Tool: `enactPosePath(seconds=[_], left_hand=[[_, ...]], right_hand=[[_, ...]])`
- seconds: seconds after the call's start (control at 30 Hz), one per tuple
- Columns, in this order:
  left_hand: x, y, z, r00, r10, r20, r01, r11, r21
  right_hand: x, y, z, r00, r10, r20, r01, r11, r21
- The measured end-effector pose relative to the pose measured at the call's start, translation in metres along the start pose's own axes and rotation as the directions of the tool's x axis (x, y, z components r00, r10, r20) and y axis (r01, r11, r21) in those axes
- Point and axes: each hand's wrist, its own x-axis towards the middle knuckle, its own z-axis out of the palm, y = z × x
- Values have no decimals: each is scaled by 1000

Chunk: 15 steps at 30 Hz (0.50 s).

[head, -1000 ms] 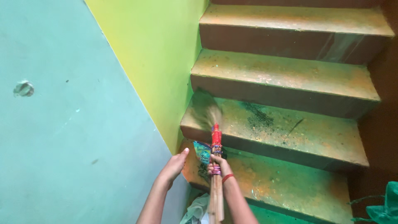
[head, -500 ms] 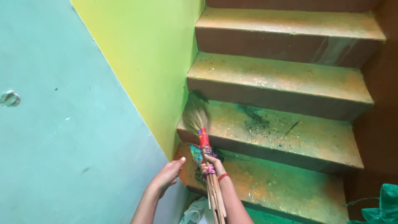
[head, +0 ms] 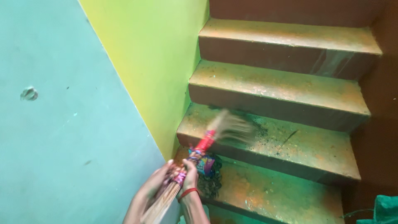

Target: The person sweeps debris down the stairs using a broom and then picks up a clump of hair and dirt by hand.

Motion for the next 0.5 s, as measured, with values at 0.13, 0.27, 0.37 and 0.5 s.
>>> enactPosePath(seconds=[0.13,0.27,0.37,0.5], left_hand=[[-13,-14,-11,988,-108,-111,124,981,149],[-23,-3,22,995,-86,-58,93,987,129],[-16,14,45,996,-81,-34,86,981,175],[-13,18,63,996,-86,-35,91,972,218]], right_hand=[[25,-52,-41,851,490,187,-454,867,-205],[63,-98,-91,943,246,223,-167,932,-321],[57,-131,-125,883,361,300,-312,929,-200],[41,-149,-140,920,333,205,-340,941,-2]])
